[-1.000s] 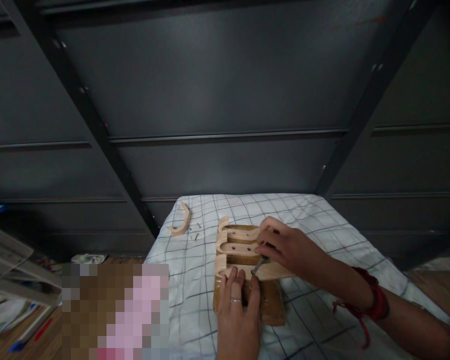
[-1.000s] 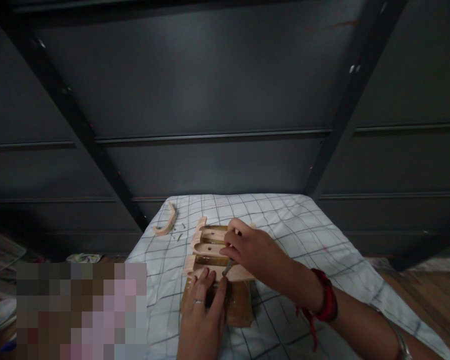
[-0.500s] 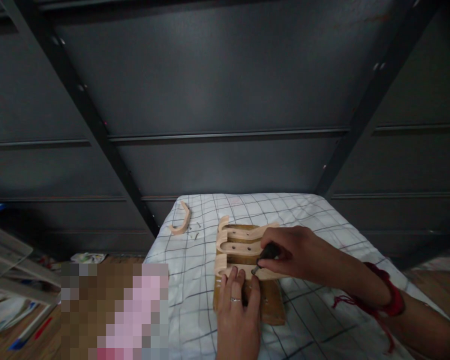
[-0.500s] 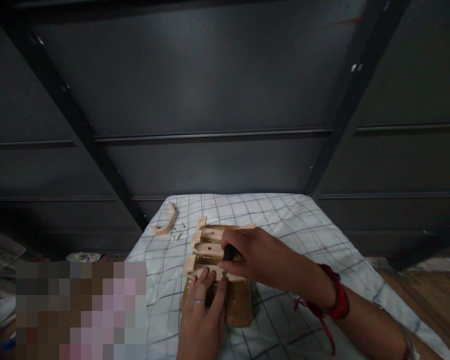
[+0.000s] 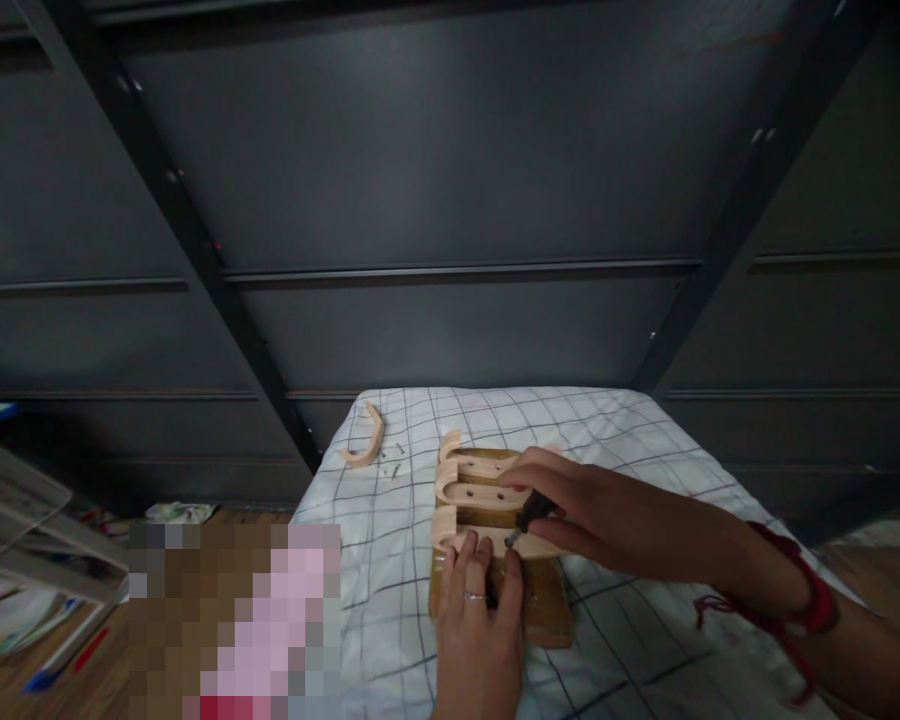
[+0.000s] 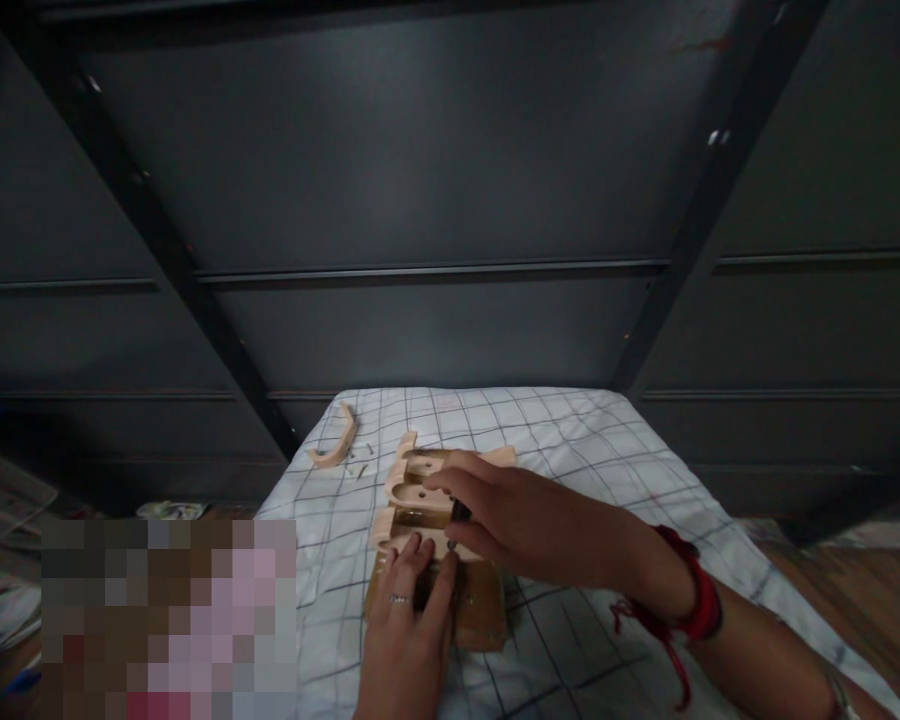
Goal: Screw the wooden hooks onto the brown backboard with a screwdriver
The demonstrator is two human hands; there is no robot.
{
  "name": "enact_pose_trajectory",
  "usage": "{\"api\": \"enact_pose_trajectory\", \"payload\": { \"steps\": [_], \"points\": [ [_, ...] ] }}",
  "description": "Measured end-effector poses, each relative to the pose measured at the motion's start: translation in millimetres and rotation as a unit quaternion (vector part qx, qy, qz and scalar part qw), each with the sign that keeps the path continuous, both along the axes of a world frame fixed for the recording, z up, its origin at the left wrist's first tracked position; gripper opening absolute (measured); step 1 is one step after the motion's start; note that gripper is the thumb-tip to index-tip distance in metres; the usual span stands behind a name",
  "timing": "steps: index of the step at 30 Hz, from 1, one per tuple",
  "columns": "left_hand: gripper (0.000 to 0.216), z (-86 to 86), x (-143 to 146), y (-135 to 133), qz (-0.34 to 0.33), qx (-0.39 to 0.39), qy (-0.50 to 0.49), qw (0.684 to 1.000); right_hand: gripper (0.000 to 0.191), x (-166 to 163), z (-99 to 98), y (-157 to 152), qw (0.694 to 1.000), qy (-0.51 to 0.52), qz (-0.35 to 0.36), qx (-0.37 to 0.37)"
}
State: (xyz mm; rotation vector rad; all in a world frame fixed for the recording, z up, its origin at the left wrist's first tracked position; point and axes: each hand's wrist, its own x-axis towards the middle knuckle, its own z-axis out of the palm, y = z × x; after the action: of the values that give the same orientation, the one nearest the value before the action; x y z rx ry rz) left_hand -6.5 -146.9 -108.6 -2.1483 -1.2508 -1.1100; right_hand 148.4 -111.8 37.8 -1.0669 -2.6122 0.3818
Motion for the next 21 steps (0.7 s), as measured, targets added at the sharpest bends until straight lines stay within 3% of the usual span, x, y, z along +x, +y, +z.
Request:
{"api": "enact_pose_trajectory", "payload": {
  "steps": [2, 5, 8, 11, 14, 17, 21],
  "points": [
    [0.027, -0.3, -0.4, 0.2, -0.001, -0.001, 0.002, 1.0, 0.029, 3.5, 4.8, -1.9, 0.999, -0.005, 0.033, -0.009],
    [0.027, -0.4, -0.7, 0.5, -0.001, 0.0, 0.0, 1.0, 0.022, 4.2, 4.1, 1.1, 1.0, 0.0, 0.019, 0.013],
    [0.026, 0.0, -0.7, 0.5, -0.003, -0.002, 0.0, 1.0, 0.013, -0.4, -5.7, 7.5, 0.995, 0.022, -0.042, 0.089],
    [0.027, 0.3, -0.6, 0.3, -0.001, -0.007, 0.003, 1.0, 0.027, -7.4, -17.1, 13.3, 0.972, 0.014, -0.128, 0.197],
    [0.028, 0.2, -0.4, 0.3, -0.004, -0.006, 0.003, 1.0, 0.035, -12.9, -22.9, 17.3, 0.948, -0.036, -0.205, 0.241],
    [0.027, 0.1, -0.4, 0.3, 0.001, -0.004, 0.0, 1.0, 0.035, -13.0, -23.5, 19.6, 0.951, -0.047, -0.223, 0.21],
    [0.028, 0.2, -0.4, -0.1, 0.007, -0.001, 0.003, 1.0, 0.023, -0.6, -17.7, 16.8, 0.99, -0.035, -0.117, 0.077]
  ]
}}
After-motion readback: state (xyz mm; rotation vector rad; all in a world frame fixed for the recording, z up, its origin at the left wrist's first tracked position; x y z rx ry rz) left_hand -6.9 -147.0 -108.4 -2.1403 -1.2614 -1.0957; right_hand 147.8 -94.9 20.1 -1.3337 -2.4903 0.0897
